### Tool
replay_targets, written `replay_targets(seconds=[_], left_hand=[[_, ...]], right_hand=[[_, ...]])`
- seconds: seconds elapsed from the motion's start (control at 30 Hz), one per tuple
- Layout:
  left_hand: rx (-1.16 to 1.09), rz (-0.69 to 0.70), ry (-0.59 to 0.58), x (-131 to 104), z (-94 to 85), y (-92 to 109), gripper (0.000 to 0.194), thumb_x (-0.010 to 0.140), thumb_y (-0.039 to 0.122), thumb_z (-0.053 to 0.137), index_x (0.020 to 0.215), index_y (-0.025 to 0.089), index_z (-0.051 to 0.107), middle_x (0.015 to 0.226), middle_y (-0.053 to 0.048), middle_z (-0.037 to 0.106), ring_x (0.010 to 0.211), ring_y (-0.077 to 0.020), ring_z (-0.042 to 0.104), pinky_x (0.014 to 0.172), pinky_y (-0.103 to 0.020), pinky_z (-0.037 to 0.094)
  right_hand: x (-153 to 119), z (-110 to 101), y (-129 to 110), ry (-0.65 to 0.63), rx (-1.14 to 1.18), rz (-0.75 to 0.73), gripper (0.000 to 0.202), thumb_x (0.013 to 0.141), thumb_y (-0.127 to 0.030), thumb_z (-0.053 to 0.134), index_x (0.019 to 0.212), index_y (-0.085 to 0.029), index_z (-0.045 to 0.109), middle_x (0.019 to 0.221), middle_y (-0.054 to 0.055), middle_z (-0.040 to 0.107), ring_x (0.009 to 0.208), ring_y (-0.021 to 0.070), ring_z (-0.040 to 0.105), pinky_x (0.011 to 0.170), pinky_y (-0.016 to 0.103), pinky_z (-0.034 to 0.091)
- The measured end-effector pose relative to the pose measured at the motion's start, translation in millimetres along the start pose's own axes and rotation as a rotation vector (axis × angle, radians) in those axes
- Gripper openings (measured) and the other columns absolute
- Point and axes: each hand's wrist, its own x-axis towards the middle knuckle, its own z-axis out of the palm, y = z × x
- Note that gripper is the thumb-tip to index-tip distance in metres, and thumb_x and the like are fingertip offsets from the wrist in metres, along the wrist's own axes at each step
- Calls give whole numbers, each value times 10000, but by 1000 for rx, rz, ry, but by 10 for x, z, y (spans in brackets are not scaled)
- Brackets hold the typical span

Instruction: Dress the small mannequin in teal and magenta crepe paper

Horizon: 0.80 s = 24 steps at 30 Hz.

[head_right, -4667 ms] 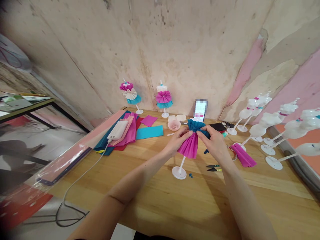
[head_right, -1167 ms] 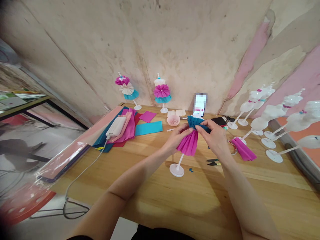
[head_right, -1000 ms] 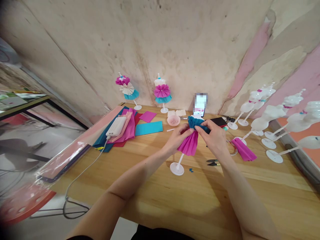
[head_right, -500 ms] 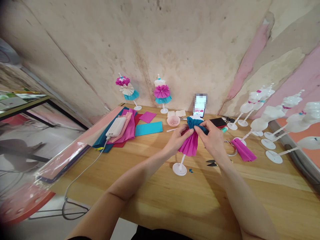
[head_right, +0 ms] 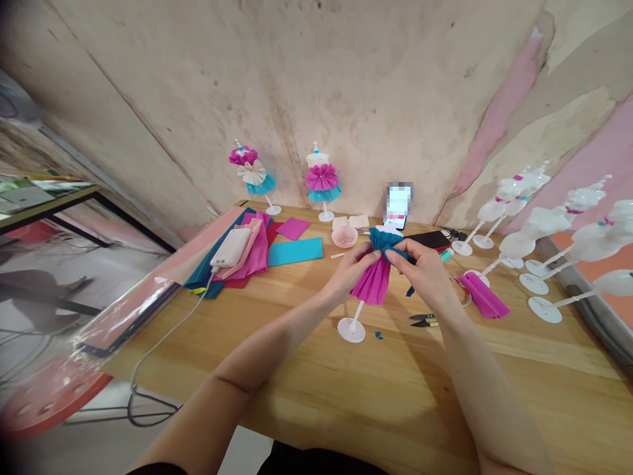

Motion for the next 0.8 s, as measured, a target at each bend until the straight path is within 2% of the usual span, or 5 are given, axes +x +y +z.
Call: replay_targets(seconds=[0.3, 0.53, 0.8], left_hand=[[-86, -2, -40, -12, 1, 13, 232, 868, 371, 576, 966, 162, 609, 976, -38, 639, 901, -163, 571, 856, -297, 435], [-67, -7, -36, -12, 0, 30, 221, 868, 375, 573, 932, 165, 604, 951, -32, 630, 894, -165, 565, 853, -302, 429], [-109, -2, -31, -18, 15, 13, 239, 858, 387, 587, 928, 160, 609, 933, -30, 623, 882, -164, 553, 825, -290, 415]], right_hand=[[21, 56, 24, 21, 131, 26, 328, 818, -529, 620, 838, -202, 625, 655, -25, 468, 564, 107, 370, 457, 241, 290], [2, 77, 13, 119, -76, -49, 291, 851, -492, 583, 840, -203, 613, 711, -6, 551, 614, 129, 436, 516, 252, 343], [-7, 104, 44, 166, -177, -44, 259, 875, -461, 557, 833, -208, 594, 638, -21, 498, 553, 118, 408, 487, 244, 327]])
